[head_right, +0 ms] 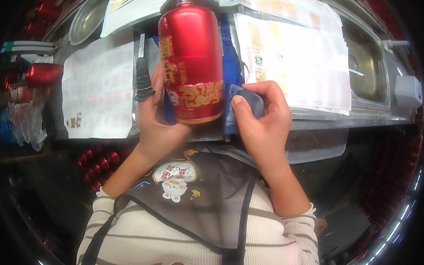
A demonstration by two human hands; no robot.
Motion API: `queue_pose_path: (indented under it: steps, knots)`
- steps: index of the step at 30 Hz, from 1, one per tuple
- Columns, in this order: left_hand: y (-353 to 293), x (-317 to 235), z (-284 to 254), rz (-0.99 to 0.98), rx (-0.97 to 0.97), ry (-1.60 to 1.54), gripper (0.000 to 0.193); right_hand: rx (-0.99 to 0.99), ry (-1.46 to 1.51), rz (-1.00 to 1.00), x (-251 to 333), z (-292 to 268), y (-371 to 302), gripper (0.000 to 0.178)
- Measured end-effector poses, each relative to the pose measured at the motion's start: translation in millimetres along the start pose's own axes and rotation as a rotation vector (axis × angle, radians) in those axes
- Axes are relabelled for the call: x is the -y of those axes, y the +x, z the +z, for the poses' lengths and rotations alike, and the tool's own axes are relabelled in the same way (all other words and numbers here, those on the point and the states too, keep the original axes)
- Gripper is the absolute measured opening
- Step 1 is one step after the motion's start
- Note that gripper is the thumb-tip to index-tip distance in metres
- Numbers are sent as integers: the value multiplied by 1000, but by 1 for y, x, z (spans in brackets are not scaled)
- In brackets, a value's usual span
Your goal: The person applies gold labels to red cylindrical bottles on a production line. They pick up each bottle, align and press the label onto the surface, smooth it with a cloth, and place the finished bottle onto a conveyor belt.
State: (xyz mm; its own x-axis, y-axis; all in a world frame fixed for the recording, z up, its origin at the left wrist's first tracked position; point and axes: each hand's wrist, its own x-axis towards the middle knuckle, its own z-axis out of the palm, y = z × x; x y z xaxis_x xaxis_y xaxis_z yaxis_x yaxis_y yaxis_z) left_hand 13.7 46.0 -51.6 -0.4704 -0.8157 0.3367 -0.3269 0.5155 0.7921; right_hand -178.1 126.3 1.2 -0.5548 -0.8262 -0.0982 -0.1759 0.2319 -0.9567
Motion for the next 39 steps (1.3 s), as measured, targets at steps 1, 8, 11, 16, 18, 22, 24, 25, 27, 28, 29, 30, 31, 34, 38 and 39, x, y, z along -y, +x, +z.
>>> queue_pose_path:
  steps: [1, 8, 11, 16, 18, 22, 24, 25, 27, 28, 29, 30, 31, 34, 38, 39]
  knots:
    - [1, 1, -1, -15, 12, -8, 106, -10, 34, 13, 0, -2, 1, 17]
    - [7, -3, -1, -295, 88, -401, 103, 68, -19, -225, 16, 14, 4, 15]
    - [-1, 7, -2, -176, 99, -251, 100, 87, 88, 54, -7, -4, 16, 17]
    - [7, -6, -10, -21, 131, 47, 81, 74, 42, -238, 7, 5, 4, 19]
    - [14, -12, -13, 88, 100, 223, 71, 4, 45, -102, -10, 1, 16, 18]
    - [18, -22, -19, 146, 102, 364, 56, 110, 80, -276, 2, -3, 9, 16]
    - [23, -28, -24, 224, 142, 468, 60, -3, -79, -233, -17, -3, 24, 16]
    - [24, -33, -26, 214, 163, 523, 55, 14, 5, -172, -22, -7, 27, 15]
    - [33, -41, -30, 270, 174, 570, 48, 48, 154, -88, -22, -10, 31, 17]
    - [38, -46, -32, 298, 183, 590, 45, 60, 217, -61, -14, -10, 32, 18]
    - [43, -51, -31, 306, 193, 576, 33, 73, 280, -34, -10, -10, 32, 19]
    - [47, -52, -31, 340, 220, 582, 31, 100, 314, 23, -10, -10, 31, 21]
    - [50, -53, -31, 372, 242, 590, 30, 131, 346, 78, -11, -13, 31, 22]
    - [54, -54, -23, 441, 236, 556, 18, 90, 235, -51, -8, -10, 23, 31]
    - [38, -43, -16, 482, 169, 503, 8, -19, 22, -422, -2, 3, 18, 32]
    - [32, -38, -19, 474, 131, 469, 12, -19, -45, -531, -2, 6, 20, 30]
